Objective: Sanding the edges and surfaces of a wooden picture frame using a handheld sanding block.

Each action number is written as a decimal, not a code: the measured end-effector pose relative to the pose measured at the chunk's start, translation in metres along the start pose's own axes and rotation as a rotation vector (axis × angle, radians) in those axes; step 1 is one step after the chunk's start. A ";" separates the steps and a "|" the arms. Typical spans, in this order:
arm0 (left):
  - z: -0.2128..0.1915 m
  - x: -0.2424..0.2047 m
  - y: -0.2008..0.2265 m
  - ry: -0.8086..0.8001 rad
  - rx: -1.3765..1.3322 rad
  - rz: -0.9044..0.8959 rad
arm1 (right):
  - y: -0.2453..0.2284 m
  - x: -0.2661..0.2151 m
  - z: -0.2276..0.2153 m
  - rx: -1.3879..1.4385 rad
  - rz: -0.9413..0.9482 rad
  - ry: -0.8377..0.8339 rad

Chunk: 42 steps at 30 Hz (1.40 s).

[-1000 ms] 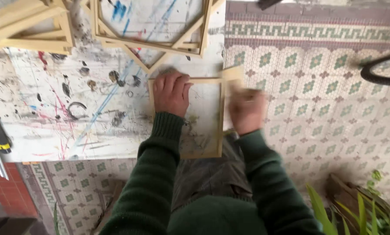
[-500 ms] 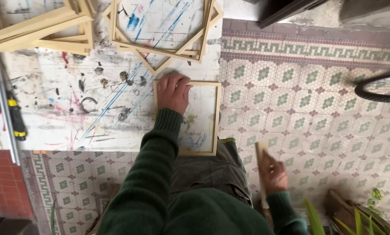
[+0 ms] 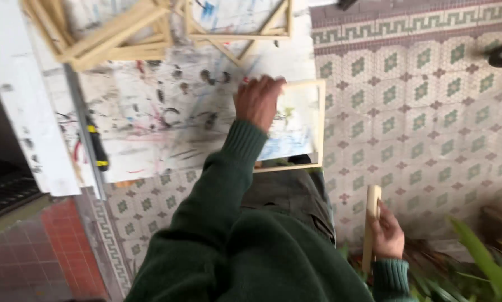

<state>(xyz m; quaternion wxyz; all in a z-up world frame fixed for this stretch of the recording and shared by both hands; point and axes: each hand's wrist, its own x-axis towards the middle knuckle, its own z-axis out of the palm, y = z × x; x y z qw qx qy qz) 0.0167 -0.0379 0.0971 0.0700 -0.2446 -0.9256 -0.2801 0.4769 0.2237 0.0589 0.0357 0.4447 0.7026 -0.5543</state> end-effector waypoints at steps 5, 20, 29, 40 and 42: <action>-0.141 -0.036 0.008 -0.016 -0.115 0.130 | -0.001 -0.062 0.052 -0.006 0.079 0.089; -0.274 -0.140 -0.032 0.125 0.041 0.158 | 0.043 -0.132 0.069 0.149 0.198 0.033; -0.266 -0.183 -0.067 0.276 -0.224 0.064 | 0.049 -0.157 0.109 0.301 0.215 0.001; -0.223 -0.235 -0.181 0.003 -0.567 -0.390 | -0.008 -0.161 0.191 0.452 0.223 0.067; -0.216 -0.242 -0.196 -0.050 -0.789 -0.227 | -0.021 -0.147 0.215 0.539 0.264 -0.024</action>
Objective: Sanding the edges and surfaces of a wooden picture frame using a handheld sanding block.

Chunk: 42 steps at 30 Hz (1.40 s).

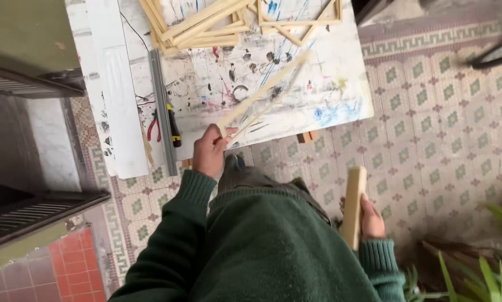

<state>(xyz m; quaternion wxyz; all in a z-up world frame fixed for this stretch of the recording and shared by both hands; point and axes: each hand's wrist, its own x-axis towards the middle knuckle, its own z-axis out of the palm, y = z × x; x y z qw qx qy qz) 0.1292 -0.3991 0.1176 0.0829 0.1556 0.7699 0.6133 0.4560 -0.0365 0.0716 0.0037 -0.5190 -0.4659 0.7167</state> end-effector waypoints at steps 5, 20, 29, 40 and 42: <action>-0.009 0.006 0.004 -0.182 0.129 -0.205 | -0.052 -0.043 0.096 0.000 -0.113 -0.066; -0.012 -0.001 -0.013 -0.288 0.217 -0.214 | -0.128 -0.028 0.197 -0.191 -0.567 -0.383; -0.034 0.002 0.059 -0.237 0.439 0.023 | -0.136 -0.030 0.177 -0.158 -0.503 -0.485; -0.030 -0.002 0.016 -0.391 0.731 0.173 | -0.032 -0.013 0.134 -0.299 -0.146 -0.548; -0.029 0.003 0.017 -0.445 0.813 0.185 | -0.027 -0.010 0.155 -0.444 -0.098 -0.513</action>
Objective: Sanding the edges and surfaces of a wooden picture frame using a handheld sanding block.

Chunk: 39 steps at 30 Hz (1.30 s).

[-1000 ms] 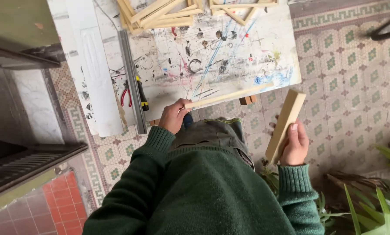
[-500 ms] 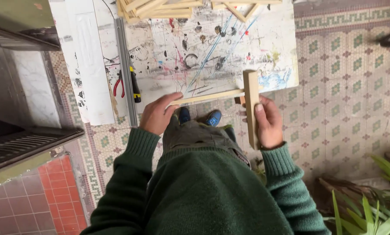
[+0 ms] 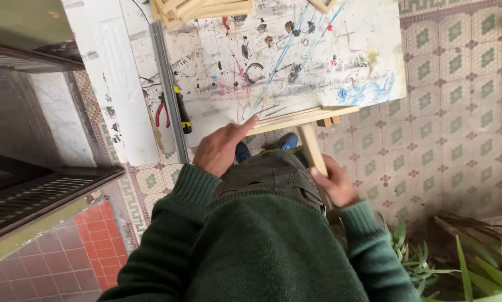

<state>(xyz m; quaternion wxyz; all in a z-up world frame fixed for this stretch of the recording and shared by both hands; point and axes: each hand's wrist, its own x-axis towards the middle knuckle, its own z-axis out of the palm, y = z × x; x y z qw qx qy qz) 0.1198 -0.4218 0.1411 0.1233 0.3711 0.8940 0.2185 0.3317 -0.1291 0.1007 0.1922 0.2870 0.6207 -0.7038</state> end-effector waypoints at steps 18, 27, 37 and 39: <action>0.011 0.023 -0.011 -0.228 -0.262 -0.352 | 0.008 0.068 0.072 -1.041 -0.387 0.530; 0.019 0.023 -0.018 -0.073 -0.220 -0.145 | -0.011 0.102 0.141 -0.869 -0.187 0.487; 0.020 0.015 -0.017 0.014 -0.285 -0.116 | 0.062 0.099 0.065 -0.965 -0.224 0.595; 0.019 0.018 -0.013 -0.101 -0.266 -0.192 | 0.046 0.114 0.084 -0.904 -0.418 0.689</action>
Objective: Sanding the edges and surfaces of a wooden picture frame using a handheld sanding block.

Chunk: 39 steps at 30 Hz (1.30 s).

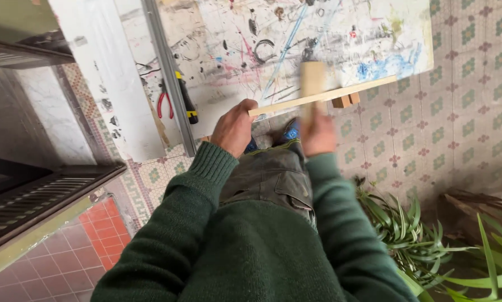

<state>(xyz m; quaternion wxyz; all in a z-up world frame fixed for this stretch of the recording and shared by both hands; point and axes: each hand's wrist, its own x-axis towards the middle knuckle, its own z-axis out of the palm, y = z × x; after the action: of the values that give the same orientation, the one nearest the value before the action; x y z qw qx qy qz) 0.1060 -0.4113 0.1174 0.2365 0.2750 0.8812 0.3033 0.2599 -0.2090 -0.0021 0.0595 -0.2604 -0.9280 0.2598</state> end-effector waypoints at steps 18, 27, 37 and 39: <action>-0.012 0.065 -0.052 0.146 -0.326 -0.138 | -0.089 -0.015 -0.022 -0.032 0.113 -0.483; -0.017 0.074 -0.047 0.101 -0.607 -0.287 | -0.030 0.016 0.013 0.047 -0.017 -0.144; -0.006 0.080 -0.070 0.078 -0.752 -0.324 | -0.037 0.007 -0.031 0.017 0.001 -0.109; -0.016 0.083 -0.064 0.056 -0.739 -0.296 | -0.045 0.011 -0.001 0.110 -0.031 -0.130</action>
<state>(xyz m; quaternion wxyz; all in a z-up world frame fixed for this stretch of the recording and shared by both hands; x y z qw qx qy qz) 0.0142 -0.4084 0.0653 0.3367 0.0331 0.7490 0.5697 0.2305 -0.2360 0.0218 0.0173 -0.2249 -0.9180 0.3260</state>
